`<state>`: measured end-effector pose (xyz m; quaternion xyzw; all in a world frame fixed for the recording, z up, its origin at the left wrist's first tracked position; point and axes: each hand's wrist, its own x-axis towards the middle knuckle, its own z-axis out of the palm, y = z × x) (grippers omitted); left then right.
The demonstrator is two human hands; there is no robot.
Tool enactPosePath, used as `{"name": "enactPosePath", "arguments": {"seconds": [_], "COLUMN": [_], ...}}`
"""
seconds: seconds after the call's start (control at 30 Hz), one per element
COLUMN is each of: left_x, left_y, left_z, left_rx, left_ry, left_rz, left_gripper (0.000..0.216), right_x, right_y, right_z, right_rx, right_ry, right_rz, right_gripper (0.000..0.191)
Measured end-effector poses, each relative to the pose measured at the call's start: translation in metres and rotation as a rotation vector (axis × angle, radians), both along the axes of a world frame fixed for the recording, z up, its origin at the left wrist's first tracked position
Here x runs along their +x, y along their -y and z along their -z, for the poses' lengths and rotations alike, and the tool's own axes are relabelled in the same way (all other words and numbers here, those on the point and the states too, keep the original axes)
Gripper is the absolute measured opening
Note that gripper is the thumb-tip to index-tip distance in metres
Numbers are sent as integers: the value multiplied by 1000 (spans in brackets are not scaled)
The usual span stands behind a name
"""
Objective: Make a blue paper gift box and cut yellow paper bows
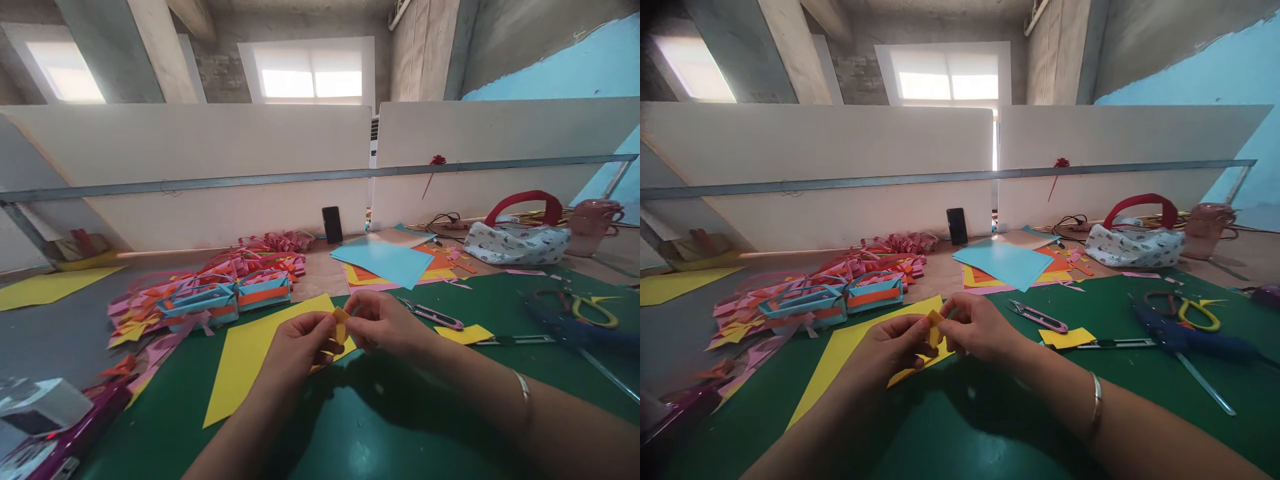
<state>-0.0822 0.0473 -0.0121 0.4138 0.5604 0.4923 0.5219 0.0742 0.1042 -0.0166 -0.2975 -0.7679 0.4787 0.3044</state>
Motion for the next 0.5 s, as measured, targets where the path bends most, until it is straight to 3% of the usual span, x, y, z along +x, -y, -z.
{"name": "enactPosePath", "arguments": {"seconds": [0.13, 0.3, 0.37, 0.5], "left_x": [4, 4, 2, -2], "left_y": [0, 2, 3, 2], "left_z": [-3, -6, -5, -2], "left_rx": [-41, -72, -52, -9], "left_ry": [31, 69, 50, -20], "left_rz": [-32, -46, -62, -97], "left_gripper": [33, 36, 43, 36], "right_x": [2, 2, 2, -1], "right_y": [4, 7, 7, 6], "right_z": [-2, -4, -3, -1], "right_rx": [164, 349, 343, 142], "right_ry": [-43, -40, -61, -127], "right_rz": [91, 158, 139, 125], "right_gripper": [2, 12, 18, 28]}}
